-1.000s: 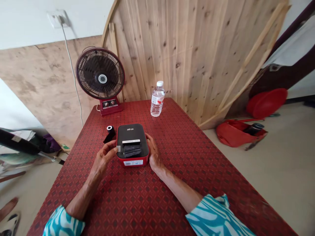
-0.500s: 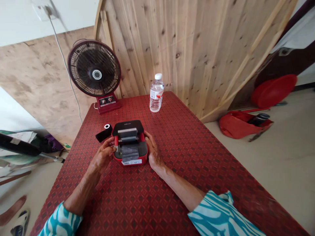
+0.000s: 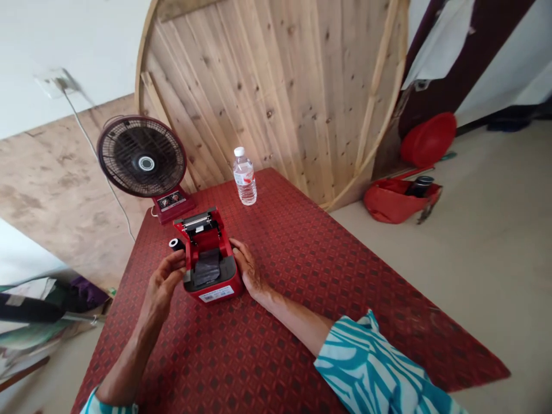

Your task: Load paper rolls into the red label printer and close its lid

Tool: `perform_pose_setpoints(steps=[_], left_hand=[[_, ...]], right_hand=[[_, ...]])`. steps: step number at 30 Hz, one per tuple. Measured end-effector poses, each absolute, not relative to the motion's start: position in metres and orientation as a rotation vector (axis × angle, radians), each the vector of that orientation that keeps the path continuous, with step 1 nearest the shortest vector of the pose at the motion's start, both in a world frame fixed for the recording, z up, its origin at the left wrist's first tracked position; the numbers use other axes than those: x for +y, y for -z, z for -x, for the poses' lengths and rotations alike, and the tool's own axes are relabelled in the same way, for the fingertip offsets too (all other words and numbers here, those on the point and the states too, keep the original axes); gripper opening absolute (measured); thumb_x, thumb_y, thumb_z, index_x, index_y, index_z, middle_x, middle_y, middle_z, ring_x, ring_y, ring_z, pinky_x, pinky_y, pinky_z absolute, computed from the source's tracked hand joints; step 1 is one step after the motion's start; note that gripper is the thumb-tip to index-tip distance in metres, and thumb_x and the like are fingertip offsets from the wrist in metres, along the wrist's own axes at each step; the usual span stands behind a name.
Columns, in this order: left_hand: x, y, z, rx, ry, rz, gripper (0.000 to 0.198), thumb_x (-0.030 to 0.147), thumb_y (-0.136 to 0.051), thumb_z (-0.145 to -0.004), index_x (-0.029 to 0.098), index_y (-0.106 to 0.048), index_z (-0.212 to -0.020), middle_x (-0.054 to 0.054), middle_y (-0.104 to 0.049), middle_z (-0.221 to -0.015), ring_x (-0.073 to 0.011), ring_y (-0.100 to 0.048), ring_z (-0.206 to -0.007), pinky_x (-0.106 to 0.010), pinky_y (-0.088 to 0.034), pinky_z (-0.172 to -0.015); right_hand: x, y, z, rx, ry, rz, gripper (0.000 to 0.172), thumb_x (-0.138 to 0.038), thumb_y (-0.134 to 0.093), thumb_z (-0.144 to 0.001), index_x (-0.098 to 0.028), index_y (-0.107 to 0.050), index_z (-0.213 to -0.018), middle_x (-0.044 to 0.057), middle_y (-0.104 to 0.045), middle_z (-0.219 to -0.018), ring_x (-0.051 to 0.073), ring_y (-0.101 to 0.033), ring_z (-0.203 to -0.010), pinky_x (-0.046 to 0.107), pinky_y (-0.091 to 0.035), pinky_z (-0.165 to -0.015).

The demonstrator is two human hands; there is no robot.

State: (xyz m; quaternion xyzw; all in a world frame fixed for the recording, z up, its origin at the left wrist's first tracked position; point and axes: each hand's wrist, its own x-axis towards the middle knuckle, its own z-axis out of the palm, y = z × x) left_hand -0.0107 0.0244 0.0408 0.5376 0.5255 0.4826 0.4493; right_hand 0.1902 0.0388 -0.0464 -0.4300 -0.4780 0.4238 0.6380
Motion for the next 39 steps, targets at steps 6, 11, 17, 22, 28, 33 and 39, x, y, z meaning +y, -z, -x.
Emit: perform_pose_setpoints(steps=[6, 11, 17, 22, 28, 33, 39], left_hand=[[0.066, -0.077, -0.02, 1.309, -0.624, -2.324, 0.025, 0.032, -0.056, -0.081, 0.025, -0.075, -0.096, -0.009, -0.074, -0.103, -0.0266, -0.066, -0.098, -0.037, -0.047, -0.09], [0.1, -0.081, -0.042, 1.331, -0.08, -2.555, 0.026, 0.02, -0.056, -0.073, 0.025, -0.075, -0.09, -0.01, -0.076, -0.088, -0.0287, -0.069, -0.082, -0.035, -0.049, -0.073], [0.104, -0.082, -0.044, 1.29, 0.024, -2.556, 0.022, 0.019, -0.059, -0.066, 0.026, -0.073, -0.082, -0.006, -0.074, -0.086, -0.026, -0.068, -0.076, -0.03, -0.047, -0.066], [0.1, -0.082, -0.045, 1.31, -0.004, -2.536, 0.025, 0.02, -0.059, -0.065, 0.024, -0.07, -0.087, -0.005, -0.073, -0.085, -0.0244, -0.067, -0.077, -0.03, -0.048, -0.068], [0.084, -0.094, -0.048, 1.367, -0.096, -2.527, 0.036, 0.023, -0.057, -0.071, 0.021, -0.066, -0.106, -0.007, -0.072, -0.104, -0.0241, -0.068, -0.091, -0.032, -0.051, -0.081], [0.054, -0.12, -0.016, 1.369, -0.478, -2.511, 0.038, 0.033, -0.057, -0.076, 0.023, -0.066, -0.111, -0.004, -0.073, -0.103, -0.0217, -0.069, -0.086, -0.034, -0.053, -0.082], [0.055, -0.106, 0.076, 1.605, -1.172, -1.821, 0.045, 0.036, -0.075, -0.06, 0.017, -0.056, -0.097, -0.005, -0.072, -0.086, -0.0223, -0.07, -0.082, -0.035, -0.055, -0.077]], right_hand=[[0.041, 0.045, -0.19, -1.105, -0.947, 0.948, 0.037, -0.045, -0.043, -0.092, -0.028, -0.061, -0.119, 0.005, -0.06, -0.125, 0.02, -0.053, -0.122, 0.039, -0.037, -0.112], [0.041, 0.043, -0.189, -1.104, -0.931, 0.933, 0.035, -0.039, -0.043, -0.092, -0.028, -0.061, -0.119, 0.006, -0.06, -0.124, 0.02, -0.053, -0.121, 0.039, -0.038, -0.111], [0.041, 0.041, -0.189, -1.105, -0.921, 0.94, 0.035, -0.038, -0.044, -0.091, -0.027, -0.062, -0.119, 0.006, -0.06, -0.122, 0.02, -0.053, -0.121, 0.038, -0.039, -0.111], [0.043, 0.044, -0.188, -1.096, -0.919, 0.925, 0.034, -0.036, -0.044, -0.091, -0.028, -0.062, -0.119, 0.005, -0.06, -0.124, 0.02, -0.053, -0.121, 0.039, -0.038, -0.111], [0.046, 0.049, -0.187, -1.087, -0.92, 0.932, 0.036, -0.038, -0.044, -0.09, -0.025, -0.062, -0.118, 0.007, -0.06, -0.122, 0.02, -0.054, -0.119, 0.04, -0.039, -0.11], [0.044, 0.049, -0.19, -1.096, -0.945, 0.929, 0.034, -0.038, -0.045, -0.09, -0.026, -0.062, -0.117, 0.006, -0.061, -0.122, 0.021, -0.054, -0.119, 0.039, -0.039, -0.109], [0.04, 0.05, -0.193, -1.083, -0.996, 0.937, 0.038, -0.043, -0.046, -0.09, -0.025, -0.06, -0.12, 0.006, -0.06, -0.127, 0.021, -0.052, -0.124, 0.04, -0.035, -0.112]])
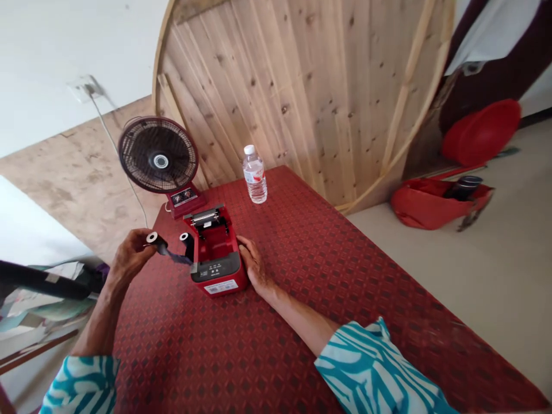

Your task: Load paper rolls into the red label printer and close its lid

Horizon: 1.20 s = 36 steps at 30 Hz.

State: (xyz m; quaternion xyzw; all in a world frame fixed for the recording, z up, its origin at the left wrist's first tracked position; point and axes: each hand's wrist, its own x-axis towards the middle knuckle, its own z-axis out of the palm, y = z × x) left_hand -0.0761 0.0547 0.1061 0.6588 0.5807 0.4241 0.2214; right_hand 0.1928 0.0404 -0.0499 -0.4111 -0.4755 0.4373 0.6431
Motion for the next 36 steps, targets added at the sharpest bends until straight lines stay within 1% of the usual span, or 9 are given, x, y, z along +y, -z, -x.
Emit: perform_pose_setpoints(steps=[5, 8, 13, 15, 20, 25, 30, 34, 36], left_hand=[[0.066, -0.041, 0.104, 1.656, -1.086, -1.567, 0.056, 0.047, -0.081, -0.047, 0.019, -0.052, -0.085, -0.003, -0.072, -0.077, -0.0241, -0.071, -0.077, -0.038, -0.056, -0.075], [0.067, -0.019, 0.102, 1.647, -1.039, -1.564, 0.055, 0.052, -0.082, -0.046, 0.019, -0.055, -0.083, -0.006, -0.074, -0.084, -0.027, -0.071, -0.085, -0.041, -0.056, -0.08], [0.081, -0.033, 0.107, 1.632, -0.944, -1.651, 0.07, 0.06, -0.071, -0.063, 0.018, -0.058, -0.117, -0.015, -0.065, -0.127, -0.0286, -0.062, -0.117, -0.041, -0.05, -0.097], [0.098, -0.04, 0.107, 1.644, -0.888, -1.723, 0.075, 0.063, -0.067, -0.065, 0.016, -0.057, -0.123, -0.016, -0.062, -0.131, -0.0296, -0.058, -0.122, -0.04, -0.048, -0.099], [0.141, -0.041, 0.089, 1.616, -0.701, -1.792, 0.055, 0.045, -0.08, -0.045, 0.019, -0.073, -0.093, -0.009, -0.076, -0.097, -0.0342, -0.068, -0.099, -0.041, -0.053, -0.085], [0.146, -0.041, 0.073, 1.546, -0.661, -1.829, 0.032, 0.037, -0.076, -0.047, 0.021, -0.072, -0.075, -0.003, -0.074, -0.075, -0.0283, -0.069, -0.082, -0.035, -0.053, -0.077], [0.123, -0.059, 0.083, 1.569, -0.891, -1.785, 0.044, 0.048, -0.07, -0.058, 0.017, -0.066, -0.088, -0.004, -0.072, -0.079, -0.0248, -0.067, -0.08, -0.032, -0.053, -0.073], [0.09, -0.086, 0.077, 1.507, -0.942, -1.647, 0.053, 0.052, -0.07, -0.061, 0.017, -0.062, -0.101, -0.003, -0.071, -0.074, -0.0194, -0.063, -0.057, -0.029, -0.05, -0.053], [0.075, -0.096, 0.062, 1.457, -0.888, -1.619, 0.058, 0.054, -0.073, -0.059, 0.018, -0.064, -0.103, -0.004, -0.072, -0.075, -0.0206, -0.063, -0.055, -0.029, -0.049, -0.049]], right_hand=[[0.041, 0.053, -0.192, -1.055, -1.008, 0.945, 0.041, -0.045, -0.046, -0.089, -0.023, -0.06, -0.121, 0.007, -0.06, -0.128, 0.023, -0.052, -0.124, 0.043, -0.035, -0.111], [0.041, 0.054, -0.192, -1.05, -1.01, 0.955, 0.041, -0.045, -0.046, -0.089, -0.023, -0.06, -0.12, 0.007, -0.061, -0.128, 0.023, -0.053, -0.123, 0.043, -0.036, -0.11], [0.04, 0.053, -0.193, -1.038, -1.013, 0.958, 0.039, -0.045, -0.047, -0.088, -0.025, -0.061, -0.118, 0.006, -0.062, -0.126, 0.022, -0.053, -0.122, 0.042, -0.037, -0.11], [0.04, 0.052, -0.192, -1.032, -1.011, 0.96, 0.039, -0.045, -0.048, -0.088, -0.025, -0.062, -0.118, 0.006, -0.062, -0.125, 0.022, -0.054, -0.121, 0.042, -0.037, -0.11], [0.039, 0.05, -0.193, -1.035, -1.028, 0.956, 0.04, -0.047, -0.048, -0.088, -0.024, -0.061, -0.119, 0.006, -0.061, -0.127, 0.022, -0.053, -0.123, 0.041, -0.036, -0.111], [0.04, 0.047, -0.194, -1.055, -1.016, 0.965, 0.04, -0.046, -0.047, -0.088, -0.024, -0.061, -0.119, 0.007, -0.061, -0.127, 0.022, -0.053, -0.123, 0.041, -0.036, -0.111], [0.04, 0.047, -0.194, -1.064, -1.016, 0.963, 0.04, -0.045, -0.047, -0.088, -0.024, -0.061, -0.119, 0.007, -0.061, -0.126, 0.022, -0.053, -0.122, 0.04, -0.037, -0.111], [0.04, 0.048, -0.194, -1.056, -0.997, 0.955, 0.037, -0.044, -0.048, -0.089, -0.026, -0.062, -0.117, 0.006, -0.063, -0.125, 0.021, -0.054, -0.121, 0.04, -0.037, -0.11], [0.04, 0.049, -0.193, -1.056, -0.989, 0.958, 0.037, -0.044, -0.047, -0.089, -0.025, -0.062, -0.117, 0.006, -0.063, -0.125, 0.022, -0.054, -0.121, 0.04, -0.038, -0.11]])
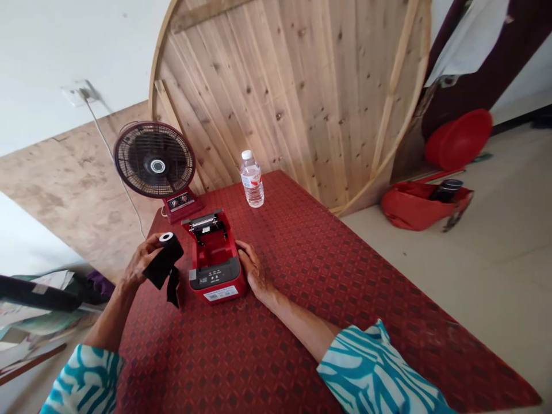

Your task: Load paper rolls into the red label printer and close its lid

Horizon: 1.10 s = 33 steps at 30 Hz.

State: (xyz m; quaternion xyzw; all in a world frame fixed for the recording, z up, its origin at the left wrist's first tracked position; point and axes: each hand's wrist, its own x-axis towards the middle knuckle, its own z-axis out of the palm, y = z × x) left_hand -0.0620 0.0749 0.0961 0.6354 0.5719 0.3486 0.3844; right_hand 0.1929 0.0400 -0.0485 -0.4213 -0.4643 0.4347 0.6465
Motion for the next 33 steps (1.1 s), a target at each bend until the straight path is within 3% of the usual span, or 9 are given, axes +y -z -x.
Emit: perform_pose_setpoints(steps=[3, 7, 12, 16, 21, 27, 30, 33], left_hand=[[0.06, -0.103, 0.029, 1.409, -0.74, -1.891, 0.052, 0.05, -0.074, -0.062, 0.018, -0.07, -0.103, -0.008, -0.076, -0.087, -0.027, -0.07, -0.076, -0.034, -0.055, -0.067], [0.058, -0.103, -0.012, 1.419, -0.441, -2.291, 0.041, 0.044, -0.067, -0.074, 0.023, -0.072, -0.109, -0.006, -0.075, -0.107, -0.0282, -0.068, -0.098, -0.037, -0.051, -0.088], [0.07, -0.096, -0.036, 1.501, -0.059, -2.575, 0.037, 0.03, -0.061, -0.079, 0.026, -0.07, -0.115, -0.009, -0.07, -0.119, -0.0311, -0.065, -0.108, -0.038, -0.048, -0.09], [0.086, -0.085, -0.046, 1.581, 0.128, -2.611, 0.027, 0.027, -0.065, -0.075, 0.029, -0.074, -0.1, -0.008, -0.075, -0.106, -0.0308, -0.068, -0.099, -0.036, -0.049, -0.08], [0.1, -0.078, -0.052, 1.492, 0.157, -2.582, 0.016, 0.021, -0.068, -0.069, 0.028, -0.075, -0.081, -0.004, -0.077, -0.087, -0.0255, -0.071, -0.085, -0.029, -0.05, -0.073], [0.071, -0.097, -0.026, 1.456, -0.132, -2.496, 0.036, 0.042, -0.052, -0.087, 0.026, -0.071, -0.112, -0.006, -0.074, -0.111, -0.0254, -0.069, -0.099, -0.032, -0.051, -0.087], [0.046, -0.101, -0.014, 1.458, -0.297, -2.399, 0.042, 0.052, -0.052, -0.087, 0.026, -0.072, -0.112, -0.005, -0.075, -0.107, -0.0253, -0.07, -0.095, -0.032, -0.052, -0.086], [0.031, -0.096, -0.014, 1.39, -0.302, -2.42, 0.038, 0.049, -0.054, -0.086, 0.027, -0.073, -0.11, -0.004, -0.074, -0.11, -0.0251, -0.069, -0.097, -0.033, -0.051, -0.089]], right_hand=[[0.04, 0.048, -0.192, -1.052, -0.993, 0.966, 0.037, -0.044, -0.047, -0.089, -0.026, -0.062, -0.118, 0.006, -0.063, -0.125, 0.021, -0.054, -0.121, 0.04, -0.038, -0.11], [0.04, 0.046, -0.193, -1.068, -0.998, 0.969, 0.039, -0.045, -0.045, -0.089, -0.025, -0.062, -0.118, 0.006, -0.062, -0.124, 0.021, -0.054, -0.121, 0.039, -0.037, -0.111], [0.041, 0.045, -0.191, -1.077, -0.986, 0.962, 0.04, -0.042, -0.044, -0.089, -0.023, -0.061, -0.119, 0.008, -0.061, -0.125, 0.022, -0.054, -0.121, 0.04, -0.037, -0.11], [0.043, 0.049, -0.189, -1.059, -0.966, 0.936, 0.036, -0.041, -0.046, -0.088, -0.025, -0.062, -0.116, 0.006, -0.063, -0.122, 0.021, -0.055, -0.119, 0.039, -0.039, -0.109], [0.044, 0.05, -0.189, -1.063, -0.951, 0.913, 0.034, -0.041, -0.047, -0.089, -0.027, -0.063, -0.116, 0.005, -0.063, -0.122, 0.02, -0.055, -0.119, 0.038, -0.039, -0.109], [0.043, 0.048, -0.19, -1.069, -0.964, 0.917, 0.034, -0.04, -0.046, -0.089, -0.027, -0.062, -0.116, 0.005, -0.063, -0.121, 0.02, -0.055, -0.118, 0.038, -0.039, -0.108], [0.042, 0.048, -0.191, -1.067, -0.953, 0.926, 0.034, -0.041, -0.046, -0.089, -0.027, -0.063, -0.116, 0.004, -0.063, -0.121, 0.02, -0.055, -0.119, 0.038, -0.039, -0.109], [0.041, 0.048, -0.192, -1.078, -0.964, 0.942, 0.035, -0.042, -0.045, -0.09, -0.027, -0.062, -0.117, 0.004, -0.062, -0.123, 0.02, -0.054, -0.12, 0.038, -0.038, -0.11]])
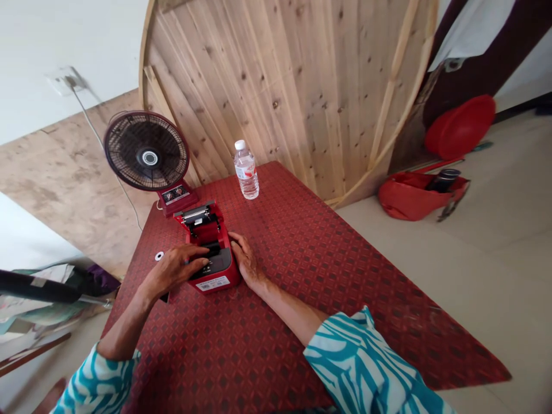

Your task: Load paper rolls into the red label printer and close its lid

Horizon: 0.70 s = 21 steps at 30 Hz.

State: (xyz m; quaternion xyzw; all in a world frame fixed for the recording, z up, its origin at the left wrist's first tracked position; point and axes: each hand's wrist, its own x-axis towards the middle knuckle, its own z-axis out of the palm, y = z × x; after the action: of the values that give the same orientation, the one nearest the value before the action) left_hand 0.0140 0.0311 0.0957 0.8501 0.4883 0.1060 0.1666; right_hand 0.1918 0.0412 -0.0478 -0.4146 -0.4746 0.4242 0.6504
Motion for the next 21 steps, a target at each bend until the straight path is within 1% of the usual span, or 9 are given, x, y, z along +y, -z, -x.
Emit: perform_pose_setpoints(steps=[3, 8, 10, 14, 18, 21], left_hand=[[0.03, -0.088, -0.019, 1.359, -0.376, -2.429, 0.035, 0.045, -0.052, -0.086, 0.025, -0.076, -0.103, -0.005, -0.076, -0.104, -0.0241, -0.07, -0.091, -0.033, -0.051, -0.088], [0.035, -0.083, -0.022, 1.456, -0.484, -2.349, 0.032, 0.046, -0.052, -0.084, 0.026, -0.075, -0.092, -0.002, -0.077, -0.091, -0.0221, -0.069, -0.08, -0.03, -0.052, -0.078], [0.032, -0.085, -0.022, 1.443, -0.523, -2.393, 0.032, 0.046, -0.051, -0.086, 0.025, -0.075, -0.091, -0.003, -0.077, -0.09, -0.0216, -0.069, -0.082, -0.03, -0.051, -0.077], [0.014, -0.086, -0.023, 1.262, -0.596, -2.715, 0.029, 0.04, -0.049, -0.093, 0.025, -0.074, -0.092, -0.005, -0.076, -0.093, -0.0211, -0.067, -0.087, -0.034, -0.046, -0.082], [-0.007, -0.076, -0.023, 1.202, -0.747, -2.933, 0.023, 0.033, -0.051, -0.095, 0.025, -0.072, -0.093, -0.005, -0.073, -0.092, -0.019, -0.064, -0.084, -0.034, -0.043, -0.079], [-0.017, -0.067, -0.024, 1.198, -0.831, -2.989, 0.018, 0.028, -0.053, -0.095, 0.024, -0.071, -0.096, -0.005, -0.072, -0.09, -0.0186, -0.062, -0.082, -0.035, -0.043, -0.081]], right_hand=[[0.04, 0.046, -0.193, -1.086, -0.978, 0.954, 0.037, -0.042, -0.045, -0.09, -0.025, -0.061, -0.119, 0.005, -0.062, -0.124, 0.02, -0.053, -0.122, 0.039, -0.037, -0.111], [0.04, 0.045, -0.193, -1.082, -0.98, 0.963, 0.036, -0.041, -0.046, -0.09, -0.026, -0.062, -0.118, 0.005, -0.062, -0.124, 0.02, -0.054, -0.121, 0.038, -0.038, -0.11], [0.04, 0.046, -0.193, -1.075, -0.976, 0.962, 0.035, -0.041, -0.046, -0.089, -0.027, -0.062, -0.117, 0.004, -0.063, -0.123, 0.02, -0.054, -0.12, 0.038, -0.039, -0.109], [0.042, 0.049, -0.192, -1.067, -0.97, 0.956, 0.036, -0.042, -0.046, -0.089, -0.027, -0.063, -0.116, 0.004, -0.063, -0.122, 0.019, -0.055, -0.119, 0.038, -0.039, -0.109], [0.043, 0.05, -0.192, -1.072, -0.97, 0.961, 0.038, -0.043, -0.045, -0.088, -0.026, -0.062, -0.117, 0.005, -0.063, -0.123, 0.02, -0.054, -0.12, 0.038, -0.038, -0.109], [0.044, 0.049, -0.193, -1.075, -0.985, 0.961, 0.039, -0.043, -0.045, -0.088, -0.025, -0.062, -0.118, 0.005, -0.063, -0.124, 0.02, -0.054, -0.122, 0.039, -0.036, -0.11]])
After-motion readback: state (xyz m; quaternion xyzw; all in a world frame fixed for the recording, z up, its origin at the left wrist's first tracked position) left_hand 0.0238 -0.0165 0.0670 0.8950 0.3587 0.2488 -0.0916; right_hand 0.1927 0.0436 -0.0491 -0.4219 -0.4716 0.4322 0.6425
